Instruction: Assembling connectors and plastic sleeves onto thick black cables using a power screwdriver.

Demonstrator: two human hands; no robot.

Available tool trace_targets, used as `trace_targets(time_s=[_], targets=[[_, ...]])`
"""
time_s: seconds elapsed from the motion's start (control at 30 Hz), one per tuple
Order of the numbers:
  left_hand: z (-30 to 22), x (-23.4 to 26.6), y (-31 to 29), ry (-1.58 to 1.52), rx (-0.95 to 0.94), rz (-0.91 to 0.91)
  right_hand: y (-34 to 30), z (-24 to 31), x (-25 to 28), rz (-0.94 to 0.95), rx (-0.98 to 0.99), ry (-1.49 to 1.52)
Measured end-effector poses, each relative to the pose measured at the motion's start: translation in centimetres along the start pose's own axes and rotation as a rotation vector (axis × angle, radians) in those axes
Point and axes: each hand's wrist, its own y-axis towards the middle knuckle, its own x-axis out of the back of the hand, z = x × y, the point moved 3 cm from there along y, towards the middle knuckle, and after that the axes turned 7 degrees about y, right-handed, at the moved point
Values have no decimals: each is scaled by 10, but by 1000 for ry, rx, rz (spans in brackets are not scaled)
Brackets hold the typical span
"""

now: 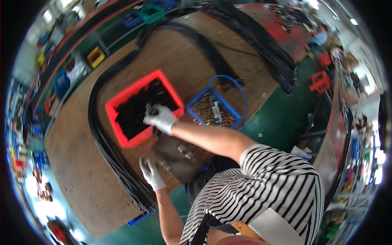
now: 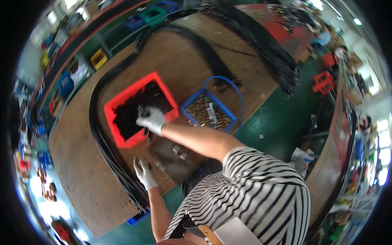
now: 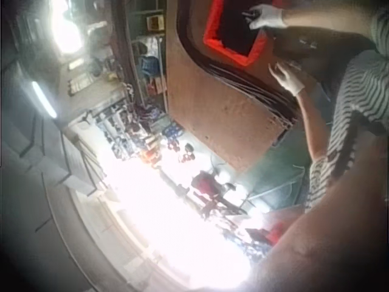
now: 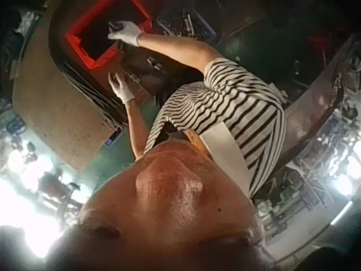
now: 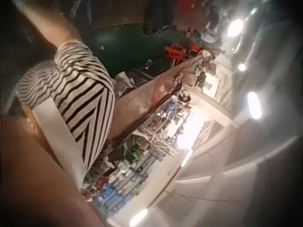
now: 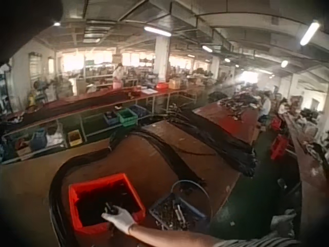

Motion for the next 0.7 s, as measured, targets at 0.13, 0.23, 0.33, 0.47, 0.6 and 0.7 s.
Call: trace_targets(time_s=[0.13,0.23,0.33,0.47,0.6,0.7], targets=[[-79,-96,-75,-18,25,78,-64,-6,18,-22,-100,47],[-81,-115,-109,7,-43,-69,-110,-7,28,-16,-155,-14],[-82,-107,-131,47,104,6,-131,-6,53,-31,-93,-81],[-78,-100,-135,-186,339,-113,-139,2,86,-276,-206,-74],[-65,-115,-124,-342,320,70,-148,12,76,-369,-195,-92],[-69,-120,-108,-247,182,100,-152,19,55,-419,-144,-89]])
